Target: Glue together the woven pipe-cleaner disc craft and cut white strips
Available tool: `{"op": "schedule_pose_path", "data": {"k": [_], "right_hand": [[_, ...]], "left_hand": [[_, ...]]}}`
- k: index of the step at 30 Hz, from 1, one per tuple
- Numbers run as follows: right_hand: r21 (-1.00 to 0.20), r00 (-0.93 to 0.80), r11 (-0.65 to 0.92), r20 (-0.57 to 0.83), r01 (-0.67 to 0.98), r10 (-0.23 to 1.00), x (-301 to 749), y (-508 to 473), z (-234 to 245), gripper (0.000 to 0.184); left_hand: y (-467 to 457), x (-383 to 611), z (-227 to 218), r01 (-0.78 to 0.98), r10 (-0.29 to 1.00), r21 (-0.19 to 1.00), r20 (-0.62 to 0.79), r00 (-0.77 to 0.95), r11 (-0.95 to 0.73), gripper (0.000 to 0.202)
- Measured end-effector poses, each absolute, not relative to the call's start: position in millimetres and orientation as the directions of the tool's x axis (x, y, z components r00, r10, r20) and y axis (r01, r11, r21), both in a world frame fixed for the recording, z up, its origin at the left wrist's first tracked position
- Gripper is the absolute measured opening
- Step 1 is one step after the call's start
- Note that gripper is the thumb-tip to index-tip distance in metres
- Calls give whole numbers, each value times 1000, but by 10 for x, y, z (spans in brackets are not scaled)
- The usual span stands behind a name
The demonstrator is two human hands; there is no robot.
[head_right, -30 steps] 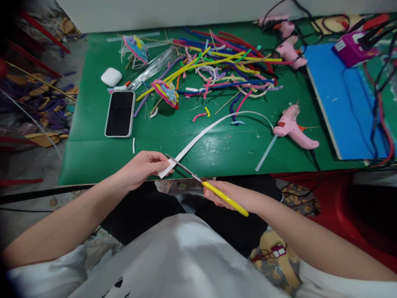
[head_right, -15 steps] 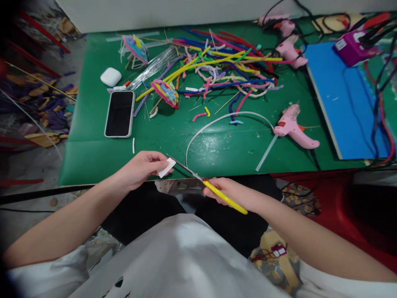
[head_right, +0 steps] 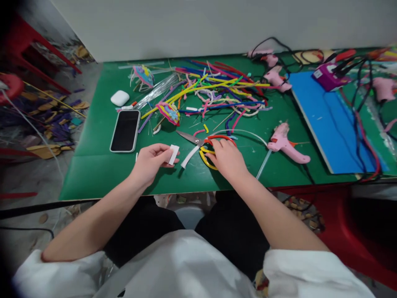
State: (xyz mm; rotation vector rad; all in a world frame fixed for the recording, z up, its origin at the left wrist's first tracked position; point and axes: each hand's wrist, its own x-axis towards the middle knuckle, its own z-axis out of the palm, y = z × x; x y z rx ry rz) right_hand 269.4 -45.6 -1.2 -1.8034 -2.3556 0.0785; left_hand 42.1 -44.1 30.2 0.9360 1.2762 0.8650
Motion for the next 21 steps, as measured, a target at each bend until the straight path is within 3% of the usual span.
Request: {"op": "schedule_pose_path", "data": {"k": [3, 5, 7, 9, 21], "right_hand": [[-220, -249, 295, 217, 930, 944, 2640, -376, 64, 34], [-447, -173, 274, 252, 852, 952, 2523, -341, 147, 27], [-720, -132, 226, 185, 656, 974, 2359, -299, 209, 23], [-856, -119, 153, 108, 494, 987, 2196, -245, 239, 20], [-960, -22, 21, 16, 279, 1000, 2031, -77, 144, 14]], "left_hand": [[-324, 498, 292, -57, 933, 933, -350, 81, 354, 27], [-268, 540, 274, -70, 946, 945, -314, 79, 320, 26], [-235, 577, 257, -78, 955, 954, -283, 84, 290, 25], [-216, 601, 244, -84, 962, 960, -260, 85, 267, 25], [-146, 589, 122, -99, 957, 952, -285, 47, 289, 26]]}}
